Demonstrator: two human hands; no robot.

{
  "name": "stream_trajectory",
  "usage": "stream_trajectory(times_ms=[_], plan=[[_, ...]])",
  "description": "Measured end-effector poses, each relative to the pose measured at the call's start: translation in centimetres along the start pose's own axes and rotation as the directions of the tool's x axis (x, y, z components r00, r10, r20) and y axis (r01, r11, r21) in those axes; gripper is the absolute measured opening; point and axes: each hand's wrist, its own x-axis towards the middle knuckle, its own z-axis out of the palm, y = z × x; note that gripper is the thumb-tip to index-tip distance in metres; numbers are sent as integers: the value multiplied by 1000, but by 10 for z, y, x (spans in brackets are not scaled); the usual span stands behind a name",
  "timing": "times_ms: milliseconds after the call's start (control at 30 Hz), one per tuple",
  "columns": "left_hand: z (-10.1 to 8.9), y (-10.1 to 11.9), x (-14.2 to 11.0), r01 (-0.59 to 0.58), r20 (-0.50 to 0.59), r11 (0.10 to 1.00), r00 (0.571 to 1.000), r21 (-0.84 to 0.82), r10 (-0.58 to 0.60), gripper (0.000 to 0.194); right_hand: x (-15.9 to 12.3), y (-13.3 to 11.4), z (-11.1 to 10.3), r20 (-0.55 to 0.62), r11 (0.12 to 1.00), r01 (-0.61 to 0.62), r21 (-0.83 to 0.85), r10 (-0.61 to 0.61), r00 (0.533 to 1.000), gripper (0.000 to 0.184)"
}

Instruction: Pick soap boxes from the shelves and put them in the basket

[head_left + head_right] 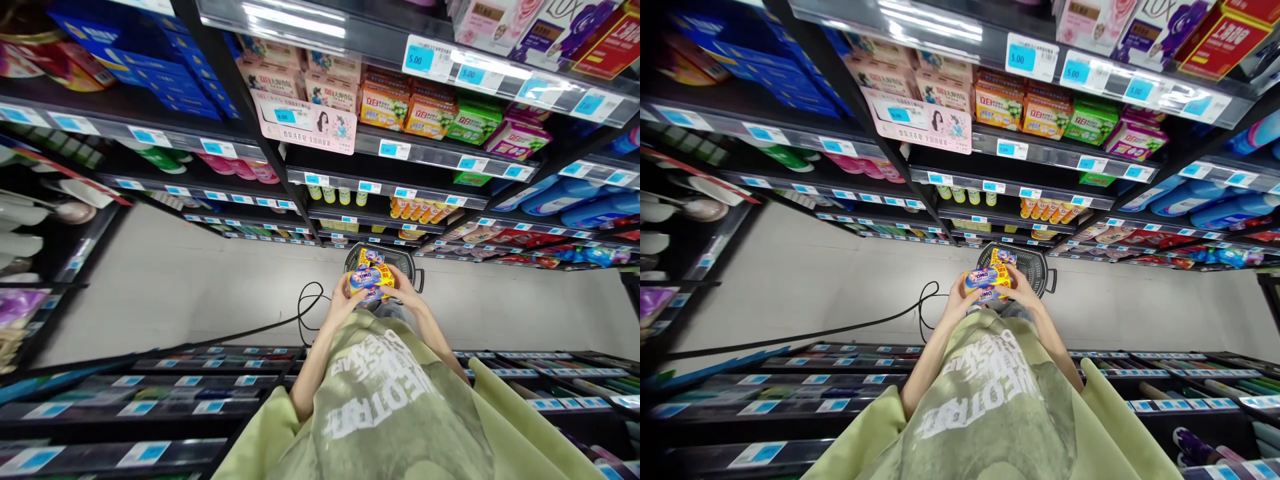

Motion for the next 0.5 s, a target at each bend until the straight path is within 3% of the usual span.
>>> stream_trajectory(times_ms=[233,500], plan=[[-2,3,9,60,-56,998,997,4,-60,72,9,6,13,-179,995,-4,-101,-14,984,60],[-1,3,8,44,-30,999,999,13,-44,67,7,3,13,-184,994,-1,-114,-20,983,58]])
